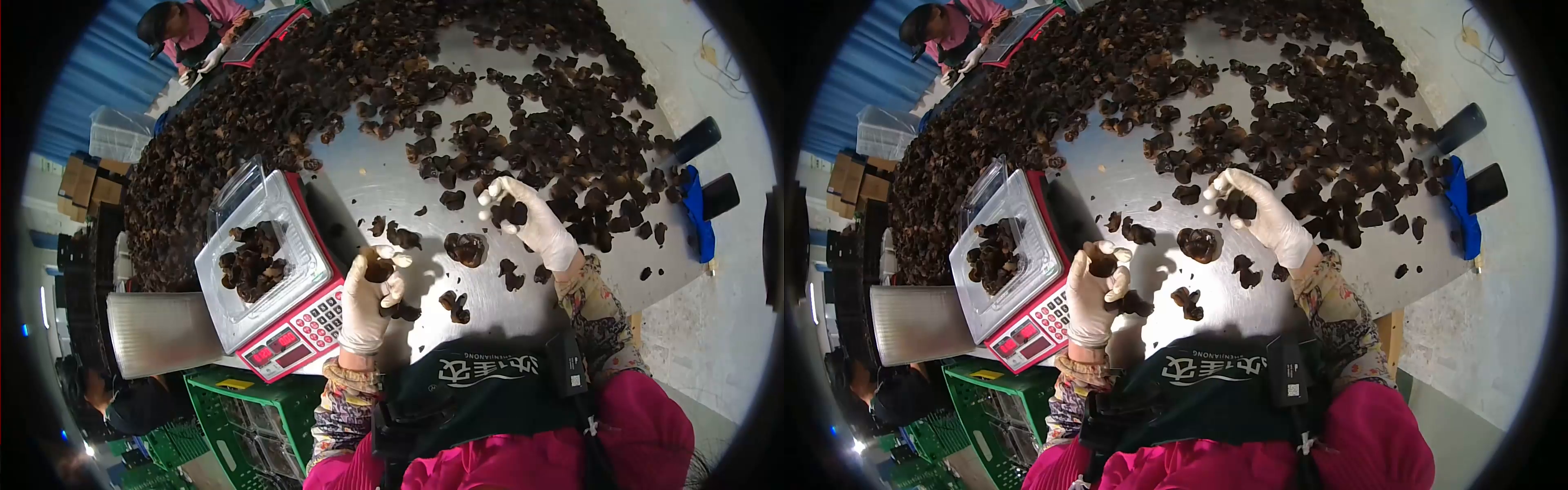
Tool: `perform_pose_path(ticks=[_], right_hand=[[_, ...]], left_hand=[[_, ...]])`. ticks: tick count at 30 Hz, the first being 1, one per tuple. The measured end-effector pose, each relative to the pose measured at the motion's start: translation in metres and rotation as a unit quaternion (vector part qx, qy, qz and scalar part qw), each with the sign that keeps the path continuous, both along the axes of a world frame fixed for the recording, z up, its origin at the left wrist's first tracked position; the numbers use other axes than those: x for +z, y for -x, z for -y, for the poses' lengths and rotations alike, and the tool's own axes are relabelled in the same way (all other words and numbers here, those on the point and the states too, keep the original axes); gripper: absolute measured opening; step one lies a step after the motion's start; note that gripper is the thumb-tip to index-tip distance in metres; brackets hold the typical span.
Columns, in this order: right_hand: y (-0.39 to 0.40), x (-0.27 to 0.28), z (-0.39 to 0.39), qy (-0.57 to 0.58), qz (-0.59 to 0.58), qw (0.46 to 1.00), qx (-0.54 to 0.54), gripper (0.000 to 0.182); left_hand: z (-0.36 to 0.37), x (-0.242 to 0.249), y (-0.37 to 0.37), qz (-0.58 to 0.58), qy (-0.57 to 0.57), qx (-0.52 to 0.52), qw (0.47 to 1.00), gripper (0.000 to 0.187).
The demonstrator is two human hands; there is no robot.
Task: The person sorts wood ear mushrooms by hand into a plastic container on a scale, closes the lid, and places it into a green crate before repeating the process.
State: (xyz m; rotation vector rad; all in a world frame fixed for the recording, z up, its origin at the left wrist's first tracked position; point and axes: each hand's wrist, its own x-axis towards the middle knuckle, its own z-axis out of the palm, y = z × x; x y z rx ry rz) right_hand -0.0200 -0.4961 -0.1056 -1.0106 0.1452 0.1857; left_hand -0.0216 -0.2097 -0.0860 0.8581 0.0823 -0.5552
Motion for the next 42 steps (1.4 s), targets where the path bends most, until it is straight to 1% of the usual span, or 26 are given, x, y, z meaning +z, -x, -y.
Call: perform_pose_path(ticks=[2,4,5,6,8,12,14,16,18,20,22,24,26,28,29,30,31,32,33,34,37,38,39,40,41,42], right_hand=[[-0.002,0.009,-0.003,0.086,-0.02,0.995,0.036,0.023],[0.002,0.023,-0.021,0.272,0.005,0.959,0.075,0.025],[0.001,0.014,-0.018,0.249,0.013,0.965,0.077,0.035],[0.008,0.009,-0.026,0.516,0.089,0.843,0.123,0.029],[0.013,-0.019,-0.019,0.6,0.149,0.768,0.168,0.023],[0.028,-0.008,-0.002,0.506,0.132,0.833,0.179,0.018],[0.033,-0.001,0.002,0.42,0.037,0.895,0.144,0.019],[0.029,-0.005,-0.003,0.471,0.052,0.877,0.08,0.023],[0.025,0.003,-0.014,0.578,0.03,0.815,0.035,0.027],[0.024,-0.008,-0.019,0.612,0.06,0.779,0.124,0.027],[0.02,-0.012,-0.009,0.512,0.128,0.833,0.167,0.024],[0.023,0.012,0.008,0.28,0.029,0.941,0.188,0.018],[0.029,0.043,0.026,0.142,-0.075,0.972,0.17,0.009],[0.033,0.03,0.025,0.163,-0.007,0.977,0.134,0.011],[0.035,0.008,0.023,0.411,0.053,0.9,0.135,0.011],[0.034,0.003,0.016,0.629,0.108,0.759,0.124,0.011],[0.027,0.008,0.02,0.512,0.278,0.81,0.07,0.013],[0.03,0.02,0.027,0.478,0.233,0.845,0.057,0.011],[0.032,0.043,0.028,0.382,0.131,0.913,0.059,0.012],[0.032,0.056,0.029,0.279,0.028,0.958,0.055,0.016],[0.02,0.045,0.027,0.144,0.075,0.984,0.068,0.027],[0.015,0.042,0.024,0.078,0.081,0.991,0.078,0.029],[0.013,0.049,0.013,0.091,0.009,0.995,0.05,0.029],[0.008,0.045,0.005,0.077,0.016,0.996,0.035,0.025],[0.001,0.042,-0.001,0.151,-0.015,0.987,0.053,0.025],[-0.006,0.038,-0.007,0.223,-0.044,0.971,0.071,0.026]], left_hand=[[-0.001,0.0,0.001,-0.047,0.009,0.049,0.998,0.034],[-0.003,-0.004,0.002,-0.031,-0.014,0.052,0.998,0.034],[-0.004,-0.008,0.002,-0.005,-0.063,0.057,0.996,0.031],[-0.004,-0.011,0.002,0.021,-0.112,0.063,0.992,0.028],[0.0,-0.007,0.003,0.066,-0.184,0.048,0.98,0.017],[0.01,-0.006,0.006,0.086,-0.278,0.024,0.956,0.014],[0.024,-0.011,0.005,0.191,-0.338,0.025,0.921,0.013],[0.034,-0.025,-0.001,0.311,-0.433,0.01,0.846,0.014],[0.042,-0.031,-0.005,0.38,-0.493,0.022,0.782,0.016],[0.045,-0.029,-0.007,0.371,-0.482,0.031,0.793,0.016],[0.041,-0.022,-0.01,0.372,-0.467,0.058,0.8,0.014],[0.032,-0.031,-0.01,0.32,-0.417,0.083,0.846,0.013],[0.026,-0.033,-0.007,0.313,-0.422,0.073,0.848,0.014],[0.028,-0.035,-0.004,0.319,-0.469,0.014,0.824,0.016],[0.035,-0.034,-0.002,0.35,-0.482,0.008,0.803,0.013],[0.042,-0.034,-0.001,0.374,-0.473,0.005,0.798,0.015],[0.048,-0.031,-0.003,0.419,-0.5,-0.02,0.757,0.018],[0.054,-0.028,-0.002,0.457,-0.528,-0.04,0.715,0.021],[0.063,-0.031,0.002,0.447,-0.503,-0.03,0.739,0.027],[0.067,-0.034,0.002,0.48,-0.542,-0.037,0.689,0.029],[0.073,-0.04,0.0,0.523,-0.566,-0.048,0.635,0.025],[0.071,-0.038,0.003,0.527,-0.556,-0.029,0.643,0.021],[0.069,-0.034,0.007,0.529,-0.545,-0.01,0.65,0.018],[0.061,-0.019,0.01,0.528,-0.546,-0.011,0.65,0.018],[0.049,0.002,0.014,0.31,-0.403,-0.076,0.857,0.014],[0.042,0.02,0.02,0.057,-0.214,-0.129,0.967,0.01]])
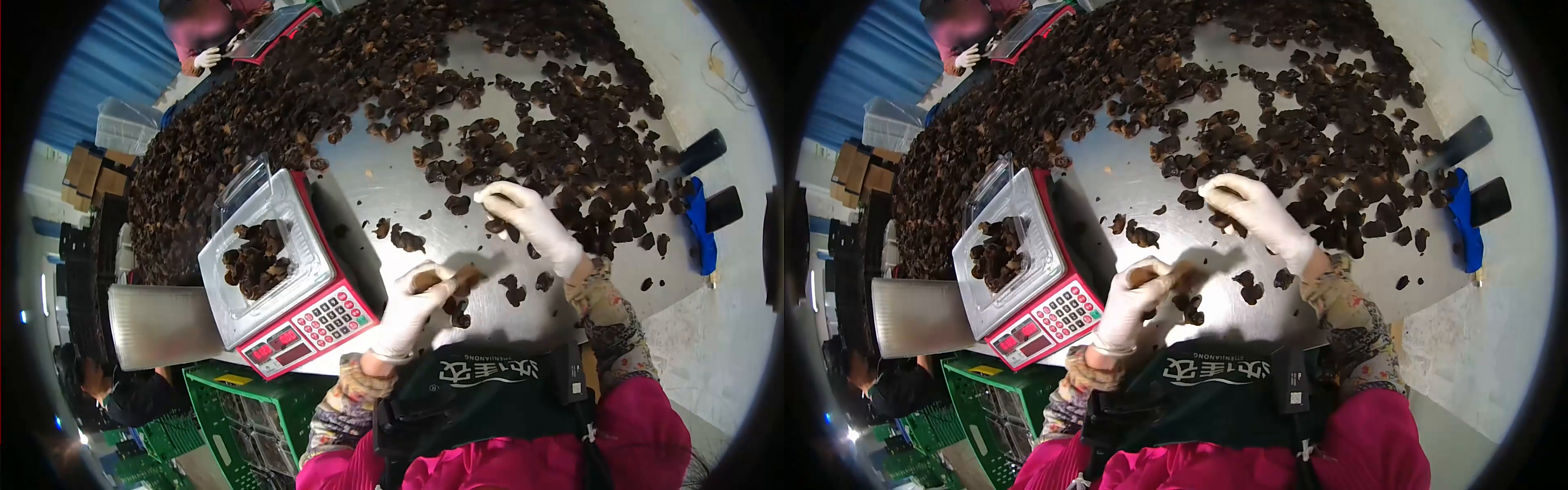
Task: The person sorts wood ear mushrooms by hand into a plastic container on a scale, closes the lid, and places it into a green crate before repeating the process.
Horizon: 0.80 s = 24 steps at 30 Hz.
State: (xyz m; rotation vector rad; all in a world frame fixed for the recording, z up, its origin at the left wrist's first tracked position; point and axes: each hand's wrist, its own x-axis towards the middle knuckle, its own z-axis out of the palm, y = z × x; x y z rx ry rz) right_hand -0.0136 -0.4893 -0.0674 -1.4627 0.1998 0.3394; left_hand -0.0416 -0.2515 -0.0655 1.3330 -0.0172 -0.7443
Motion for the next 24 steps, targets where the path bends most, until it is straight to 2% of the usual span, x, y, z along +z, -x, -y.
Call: perform_pose_path(ticks=[1,2,4,5,6,8,9,10,12,13,14,15,16,18,20,21,22,24], right_hand=[[-0.008,-0.018,-0.009,0.111,0.067,0.992,0.005,0.031],[-0.019,-0.058,-0.017,0.269,0.312,0.911,-0.03,0.03],[-0.028,-0.055,-0.026,0.515,0.228,0.824,0.065,0.03],[-0.033,-0.064,-0.026,0.473,0.229,0.849,0.049,0.025],[-0.035,-0.062,-0.026,0.471,0.23,0.85,0.049,0.025],[-0.037,-0.05,-0.025,0.345,0.225,0.911,0.028,0.015],[-0.035,-0.047,-0.025,0.323,0.241,0.914,0.045,0.013],[-0.032,-0.054,-0.027,0.329,0.282,0.9,0.046,0.015],[-0.032,-0.058,-0.032,0.355,0.288,0.884,0.096,0.017],[-0.029,-0.057,-0.037,0.352,0.221,0.903,0.108,0.016],[-0.027,-0.052,-0.04,0.353,0.221,0.903,0.109,0.016],[-0.024,-0.037,-0.046,0.25,0.12,0.953,0.121,0.015],[-0.021,-0.029,-0.051,0.141,0.015,0.981,0.13,0.014],[-0.019,-0.042,-0.063,0.233,0.208,0.94,0.135,0.031],[-0.015,-0.042,-0.077,0.369,0.199,0.896,0.148,0.041],[-0.019,-0.054,-0.083,0.373,0.178,0.898,0.152,0.047],[-0.018,-0.061,-0.092,0.436,0.223,0.863,0.123,0.041],[-0.025,-0.062,-0.098,0.488,0.163,0.842,0.161,0.034]], left_hand=[[-0.003,0.01,0.006,-0.029,0.026,0.024,0.999,0.006],[-0.005,0.006,0.015,-0.057,-0.075,0.002,0.996,0.005],[-0.017,-0.012,0.026,-0.005,-0.066,-0.028,0.997,0.007],[-0.027,-0.011,0.026,-0.026,-0.05,-0.047,0.997,0.009],[-0.03,-0.012,0.027,-0.025,-0.053,-0.046,0.997,0.009],[-0.035,-0.015,0.03,-0.055,-0.038,-0.042,0.997,0.01],[-0.043,-0.009,0.024,-0.115,-0.03,-0.077,0.99,0.011],[-0.045,-0.015,0.024,-0.114,-0.029,-0.075,0.99,0.011],[-0.045,-0.025,0.023,0.057,-0.005,-0.07,0.996,0.012],[-0.042,-0.021,0.024,0.059,0.044,-0.044,0.996,0.002],[-0.043,-0.013,0.025,0.059,0.045,-0.043,0.996,0.002],[-0.047,-0.006,0.025,-0.027,0.078,-0.029,0.996,0.003],[-0.053,-0.003,0.025,-0.113,0.11,-0.014,0.987,0.005],[-0.065,-0.015,0.035,-0.133,0.13,-0.001,0.983,0.009],[-0.069,-0.019,0.041,-0.125,0.155,0.034,0.979,0.012],[-0.07,-0.023,0.043,-0.105,0.156,0.028,0.982,0.015],[-0.07,-0.023,0.045,-0.106,0.156,0.03,0.982,0.015],[-0.071,-0.022,0.049,-0.132,0.131,0.06,0.981,0.019]])
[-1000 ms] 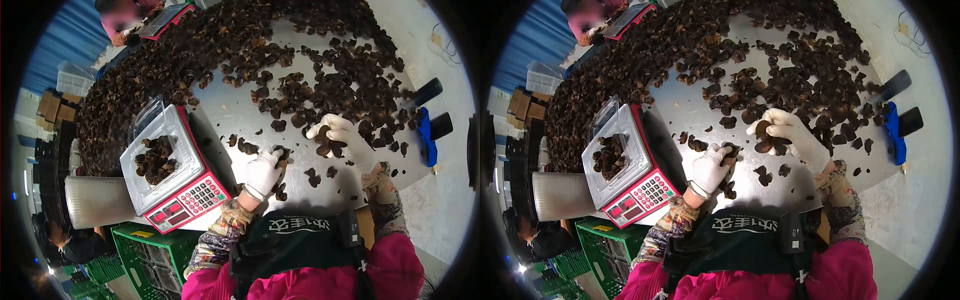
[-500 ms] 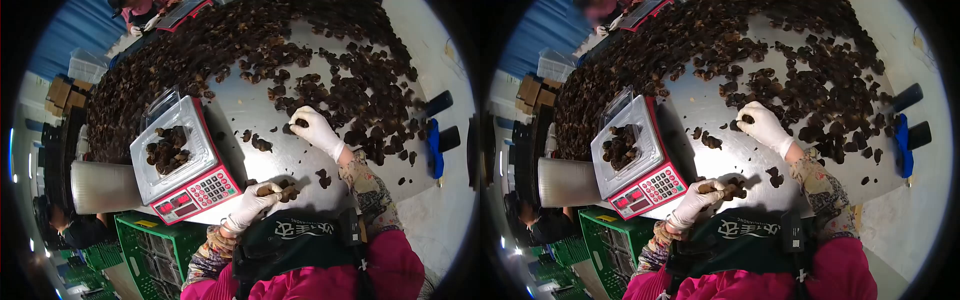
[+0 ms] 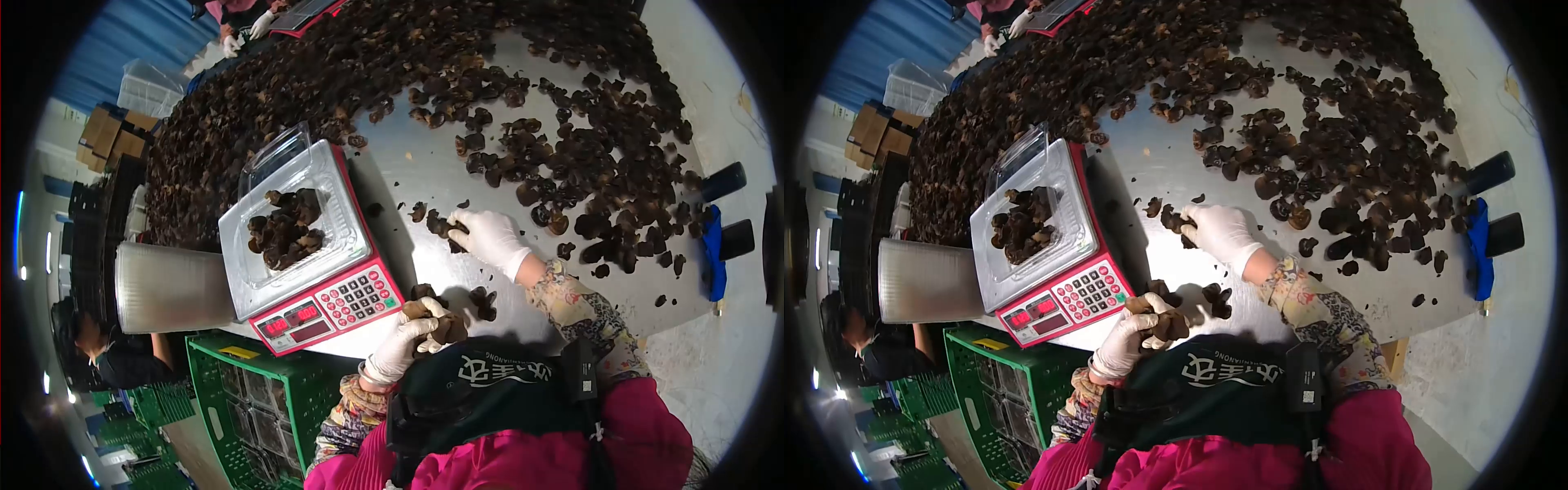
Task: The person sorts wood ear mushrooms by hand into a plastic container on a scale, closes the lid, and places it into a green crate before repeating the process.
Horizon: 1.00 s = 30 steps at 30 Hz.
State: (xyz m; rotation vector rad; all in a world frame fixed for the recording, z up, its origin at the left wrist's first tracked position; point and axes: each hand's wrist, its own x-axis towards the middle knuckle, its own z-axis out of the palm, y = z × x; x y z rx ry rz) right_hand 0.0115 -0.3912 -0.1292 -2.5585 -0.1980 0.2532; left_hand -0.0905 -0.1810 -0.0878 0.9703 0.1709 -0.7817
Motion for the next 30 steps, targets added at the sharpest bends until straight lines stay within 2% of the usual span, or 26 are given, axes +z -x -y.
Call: perform_pose_path(ticks=[2,3,4,5,7,9,10,12,13,14,17,18,20,21,22,23,24,26,28,29,30], right_hand=[[0.001,0.0,0.007,-0.046,0.017,0.999,0.006,0.031],[0.002,0.002,0.009,-0.09,0.032,0.995,0.01,0.028],[0.006,0.024,0.011,-0.094,-0.026,0.995,0.004,0.025],[0.009,0.026,0.013,-0.102,0.002,0.995,0.015,0.023],[0.015,0.023,0.021,-0.108,0.03,0.993,0.022,0.021],[0.019,0.02,0.024,-0.078,0.169,0.98,0.069,0.018],[0.023,0.022,0.024,-0.078,0.169,0.98,0.068,0.018],[0.031,0.033,0.021,-0.01,0.258,0.961,0.099,0.019],[0.032,0.033,0.02,0.024,0.308,0.944,0.115,0.021],[0.036,0.036,0.017,0.022,0.308,0.944,0.119,0.021],[0.047,0.05,0.009,0.052,0.38,0.907,0.177,0.023],[0.051,0.06,0.005,0.038,0.375,0.903,0.207,0.023],[0.06,0.056,0.001,0.043,0.361,0.904,0.225,0.021],[0.058,0.052,0.003,0.014,0.359,0.916,0.177,0.018],[0.052,0.052,0.006,-0.013,0.357,0.925,0.129,0.016],[0.051,0.059,0.012,-0.063,0.299,0.95,0.059,0.012],[0.049,0.06,0.011,-0.169,0.288,0.943,-0.005,0.012],[0.055,0.07,0.007,-0.137,0.318,0.938,0.023,0.021],[0.065,0.079,0.0,0.028,0.365,0.906,0.212,0.033],[0.068,0.067,-0.006,0.062,0.326,0.914,0.235,0.042],[0.064,0.054,-0.005,0.081,0.282,0.931,0.218,0.039]], left_hand=[[-0.008,-0.002,0.0,-0.014,0.04,-0.007,0.999,0.014],[-0.012,-0.005,0.001,-0.026,0.055,0.005,0.998,0.016],[-0.014,-0.005,0.002,-0.039,0.07,0.015,0.997,0.019],[-0.014,0.001,0.003,-0.046,0.024,0.019,0.998,0.026],[-0.018,-0.003,0.004,-0.053,0.048,0.036,0.997,0.028],[-0.02,-0.001,0.005,-0.052,0.056,0.056,0.996,0.038],[-0.017,0.0,0.006,-0.053,0.056,0.056,0.996,0.038],[-0.011,0.0,0.009,-0.041,0.013,0.113,0.993,0.031],[-0.017,-0.005,0.007,0.018,0.033,0.045,0.998,0.029],[-0.018,-0.008,0.004,0.028,0.015,0.038,0.999,0.028],[0.014,0.004,0.002,0.14,-0.171,0.166,0.961,0.043],[0.022,-0.001,0.001,0.18,-0.179,0.186,0.949,0.04],[0.027,-0.003,-0.004,0.165,-0.243,0.19,0.937,0.033],[0.026,0.004,-0.008,0.103,-0.21,0.21,0.949,0.023],[0.021,0.004,-0.01,0.097,-0.074,0.217,0.968,0.019],[0.023,0.012,-0.014,0.117,-0.105,0.223,0.962,0.017],[0.025,0.02,-0.018,0.137,-0.136,0.228,0.954,0.023],[0.02,0.008,-0.016,0.121,-0.147,0.227,0.955,0.024],[0.02,0.0,-0.013,0.1,-0.108,0.196,0.97,0.02],[0.022,0.001,-0.01,0.079,-0.095,0.221,0.968,0.02],[0.022,0.007,-0.01,0.088,-0.093,0.247,0.961,0.021]])
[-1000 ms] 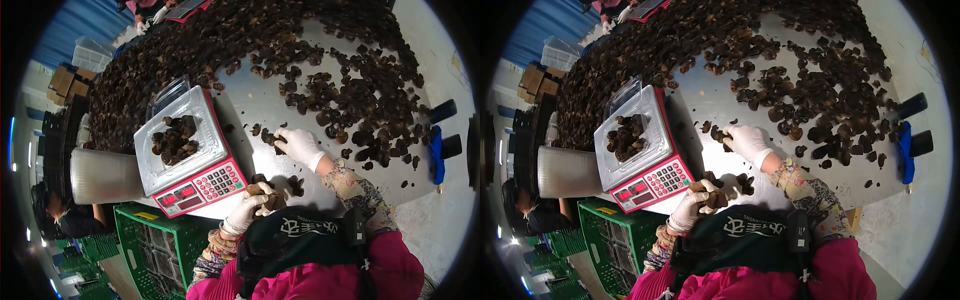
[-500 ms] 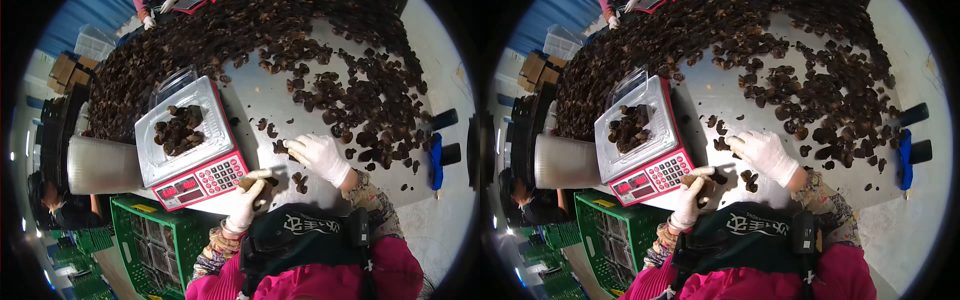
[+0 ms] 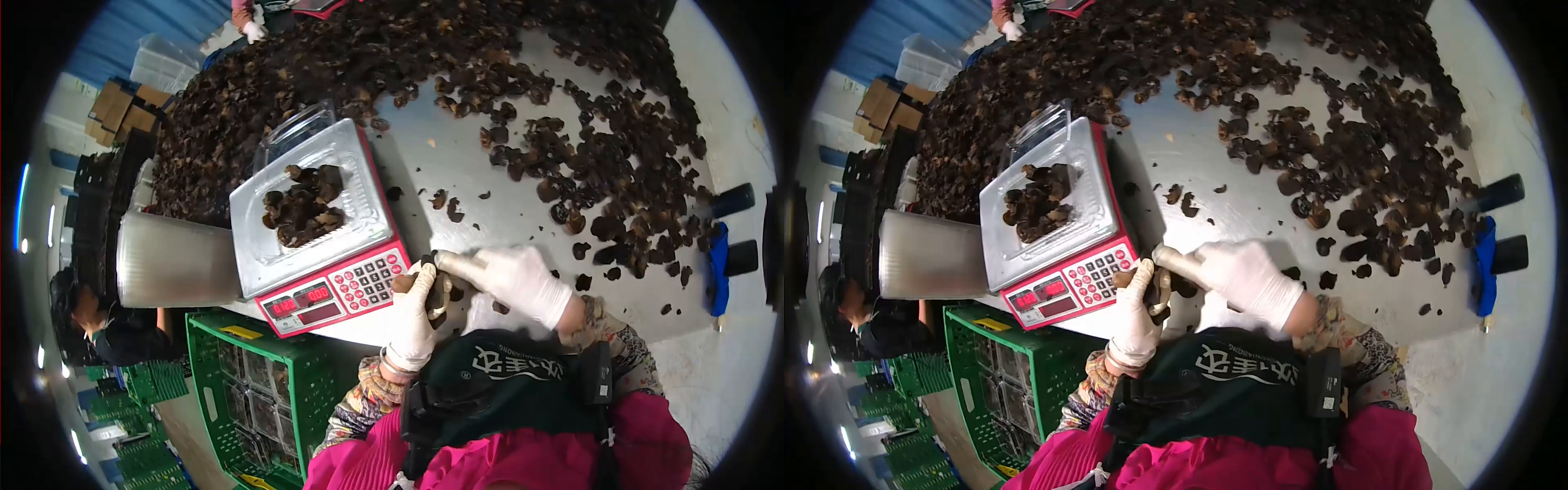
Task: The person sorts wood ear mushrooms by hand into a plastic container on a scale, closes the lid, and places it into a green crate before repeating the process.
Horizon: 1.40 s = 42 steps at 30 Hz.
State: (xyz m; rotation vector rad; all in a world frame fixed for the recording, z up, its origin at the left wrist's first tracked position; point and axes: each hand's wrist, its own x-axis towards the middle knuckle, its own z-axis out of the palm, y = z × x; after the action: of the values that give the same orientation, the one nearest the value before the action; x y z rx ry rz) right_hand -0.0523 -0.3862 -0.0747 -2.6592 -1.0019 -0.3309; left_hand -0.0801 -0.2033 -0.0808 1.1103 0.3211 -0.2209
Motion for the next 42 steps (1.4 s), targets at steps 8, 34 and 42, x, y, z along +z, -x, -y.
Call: perform_pose_path(ticks=[8,34,42], right_hand=[[-0.05,0.043,-0.039,-0.378,-0.279,0.871,-0.142,0.044],[-0.102,0.041,-0.155,-0.306,-0.02,0.952,0.016,0.042],[-0.123,0.059,-0.188,0.05,-0.13,0.99,0.027,0.05]], left_hand=[[-0.077,0.078,-0.051,0.245,-0.201,0.189,0.929,0.023],[-0.225,0.078,-0.113,0.359,-0.388,-0.022,0.848,0.061],[-0.195,0.072,-0.119,0.344,-0.652,-0.124,0.664,0.038]])
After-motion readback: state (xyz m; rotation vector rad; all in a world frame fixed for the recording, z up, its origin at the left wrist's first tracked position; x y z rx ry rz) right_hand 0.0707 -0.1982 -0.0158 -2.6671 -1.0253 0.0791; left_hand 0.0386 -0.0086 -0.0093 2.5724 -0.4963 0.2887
